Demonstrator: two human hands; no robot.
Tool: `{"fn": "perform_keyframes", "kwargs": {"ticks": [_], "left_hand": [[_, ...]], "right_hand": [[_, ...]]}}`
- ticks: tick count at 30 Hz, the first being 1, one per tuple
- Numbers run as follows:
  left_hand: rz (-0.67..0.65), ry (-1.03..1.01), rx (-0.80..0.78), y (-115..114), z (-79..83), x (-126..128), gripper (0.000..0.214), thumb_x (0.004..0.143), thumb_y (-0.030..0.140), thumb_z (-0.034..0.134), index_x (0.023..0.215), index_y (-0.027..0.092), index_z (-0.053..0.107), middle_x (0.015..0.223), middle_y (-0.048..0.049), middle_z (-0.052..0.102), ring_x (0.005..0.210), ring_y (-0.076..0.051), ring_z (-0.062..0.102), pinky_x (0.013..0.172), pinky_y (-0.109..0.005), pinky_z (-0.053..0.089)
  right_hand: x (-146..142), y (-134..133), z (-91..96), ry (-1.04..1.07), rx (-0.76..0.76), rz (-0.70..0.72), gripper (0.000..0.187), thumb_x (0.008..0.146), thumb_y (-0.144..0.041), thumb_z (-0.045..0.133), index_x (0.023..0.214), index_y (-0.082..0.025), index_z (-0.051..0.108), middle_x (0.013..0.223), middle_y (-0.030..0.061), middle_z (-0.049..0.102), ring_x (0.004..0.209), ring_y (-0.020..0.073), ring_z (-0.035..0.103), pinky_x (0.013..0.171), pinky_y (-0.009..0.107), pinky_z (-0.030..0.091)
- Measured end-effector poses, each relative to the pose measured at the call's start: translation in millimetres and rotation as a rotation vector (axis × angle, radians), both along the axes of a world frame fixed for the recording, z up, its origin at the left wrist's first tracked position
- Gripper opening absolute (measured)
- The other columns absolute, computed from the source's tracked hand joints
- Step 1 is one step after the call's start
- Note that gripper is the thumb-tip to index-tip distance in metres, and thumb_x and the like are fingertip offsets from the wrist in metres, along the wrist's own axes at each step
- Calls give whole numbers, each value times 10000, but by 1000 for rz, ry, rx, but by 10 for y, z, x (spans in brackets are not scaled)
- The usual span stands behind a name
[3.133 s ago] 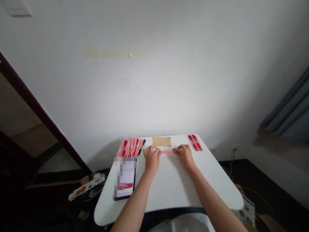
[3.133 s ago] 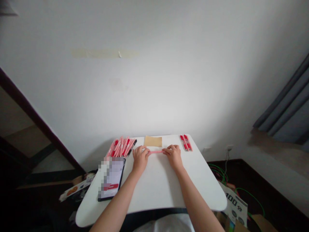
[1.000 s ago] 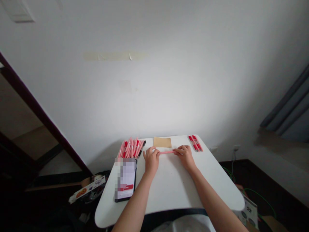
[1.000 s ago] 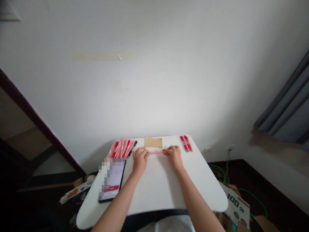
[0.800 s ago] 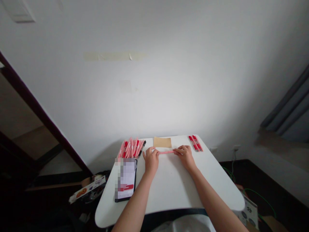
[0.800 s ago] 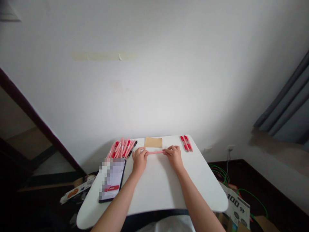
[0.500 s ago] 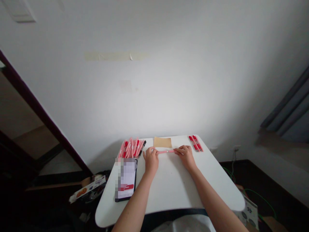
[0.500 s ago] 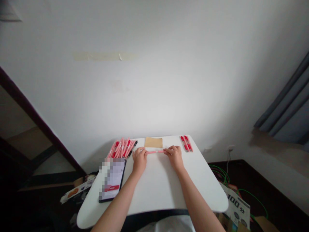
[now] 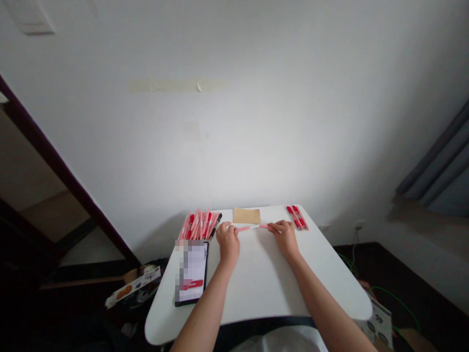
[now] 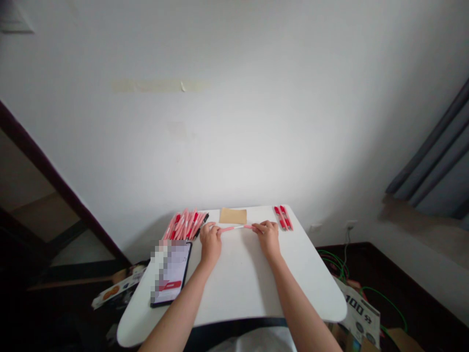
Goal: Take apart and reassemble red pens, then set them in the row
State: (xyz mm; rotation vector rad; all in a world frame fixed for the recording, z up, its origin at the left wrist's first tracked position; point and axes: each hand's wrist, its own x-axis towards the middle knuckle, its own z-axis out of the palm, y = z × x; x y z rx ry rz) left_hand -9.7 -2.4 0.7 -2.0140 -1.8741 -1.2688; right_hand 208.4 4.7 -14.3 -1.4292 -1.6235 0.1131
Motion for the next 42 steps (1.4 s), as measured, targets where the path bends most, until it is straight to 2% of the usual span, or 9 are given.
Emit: {"fn": "perform_keyframes", "kwargs": {"ticks": [20,25,33,42], "left_hand": [[79,-24,0,-39,31,2,149,836,175,473,812,167,620,1078,-103,563,1069,-241,493,945,-463,389],[146,20,-40,-72,36,21,150,839,176,466,839,153,615,1085,-106,573,1079,-254,490,941,-465,366],[226,131,-36,-162,111,77,212,870,220,419,861,136,613,1127,-137,570,1117,-294,463,977,-542,325],[230,209,-91,-212,146,111,234,865,254,441,861,132,641,1138,-136,579,1169,-326,425,1003,-607,294]], "right_hand": [[-9,-55,67,19,-4,-77,400,891,-483,439,926,-242,757,850,109,634,880,261,442,809,391,347],[-10,-45,44,2,13,-89,385,886,-483,455,915,-246,757,839,104,636,874,256,448,806,386,350],[-12,-44,43,-2,6,-91,377,881,-473,462,907,-245,760,838,99,640,869,254,448,808,380,354],[-10,-27,18,-23,-17,-93,317,871,-438,501,915,-258,759,840,86,641,864,247,460,795,359,359]]}}
